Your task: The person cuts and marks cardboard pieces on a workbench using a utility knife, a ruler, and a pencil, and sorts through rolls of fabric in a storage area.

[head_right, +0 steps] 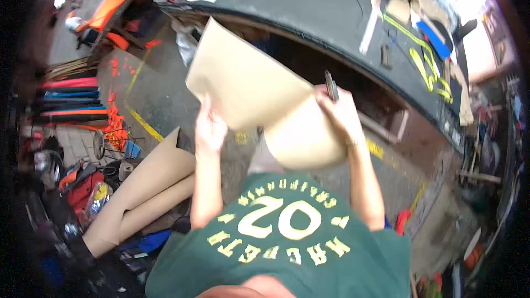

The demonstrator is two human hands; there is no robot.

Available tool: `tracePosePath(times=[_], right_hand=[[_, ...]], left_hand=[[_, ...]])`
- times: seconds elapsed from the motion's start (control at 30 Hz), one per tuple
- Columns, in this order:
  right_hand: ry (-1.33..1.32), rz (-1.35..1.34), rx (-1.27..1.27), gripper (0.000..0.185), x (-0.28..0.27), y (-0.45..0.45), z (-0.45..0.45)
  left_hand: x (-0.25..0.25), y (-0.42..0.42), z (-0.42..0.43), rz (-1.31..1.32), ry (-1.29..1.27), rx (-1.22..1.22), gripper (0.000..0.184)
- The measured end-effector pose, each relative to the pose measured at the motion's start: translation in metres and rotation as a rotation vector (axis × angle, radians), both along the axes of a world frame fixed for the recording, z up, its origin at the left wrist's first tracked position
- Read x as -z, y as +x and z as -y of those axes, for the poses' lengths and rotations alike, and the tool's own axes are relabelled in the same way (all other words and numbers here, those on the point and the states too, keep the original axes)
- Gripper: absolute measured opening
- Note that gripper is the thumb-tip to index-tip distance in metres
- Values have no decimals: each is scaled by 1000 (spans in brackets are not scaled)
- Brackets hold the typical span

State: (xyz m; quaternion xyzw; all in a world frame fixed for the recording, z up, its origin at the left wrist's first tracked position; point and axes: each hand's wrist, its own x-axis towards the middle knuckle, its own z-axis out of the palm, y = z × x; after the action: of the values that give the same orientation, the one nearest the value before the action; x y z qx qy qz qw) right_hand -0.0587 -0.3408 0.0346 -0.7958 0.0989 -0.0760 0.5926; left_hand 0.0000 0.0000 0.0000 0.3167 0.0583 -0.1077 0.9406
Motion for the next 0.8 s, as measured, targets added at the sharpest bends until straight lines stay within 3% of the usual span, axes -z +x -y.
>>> tracePosePath(times=[0.03,0.07,0.1,0.13,0.23,0.3,0.4,0.47,0.5,0.53,0.6,0.63,0.7,0.8], right_hand=[[-1,-105,42,30,0,-44,-2],[-4,-250,79,30,-29,-55,-11],[159,-153,69,28,29,91,-35],[193,-226,111,29,41,97,-28],[152,-271,229,29,26,154,12],[178,-312,298,28,22,188,13],[202,-348,395,27,19,229,21],[154,-323,413,26,13,253,43],[134,-324,417,25,13,261,52],[95,-321,403,25,13,268,58],[47,-212,321,26,13,285,73],[40,-177,305,27,15,296,79],[51,-144,285,27,10,314,92],[22,-109,272,27,9,330,128]], left_hand=[[-2,-9,0,-258,-28,-31,34],[-3,71,-11,-259,-5,40,27],[-8,152,-23,-257,20,112,21],[40,184,-34,-229,-346,403,29],[47,265,24,-237,-730,612,41],[46,317,34,-237,-630,640,40],[-8,355,66,-38,-644,759,46],[-9,390,85,-11,-669,1020,74],[-36,388,96,49,-419,1040,84],[-37,401,109,102,-270,1213,85],[-40,420,159,527,266,1200,78],[-43,429,186,856,748,1118,74],[-25,432,236,1042,1083,1042,66],[-30,427,284,902,1055,1211,63]])
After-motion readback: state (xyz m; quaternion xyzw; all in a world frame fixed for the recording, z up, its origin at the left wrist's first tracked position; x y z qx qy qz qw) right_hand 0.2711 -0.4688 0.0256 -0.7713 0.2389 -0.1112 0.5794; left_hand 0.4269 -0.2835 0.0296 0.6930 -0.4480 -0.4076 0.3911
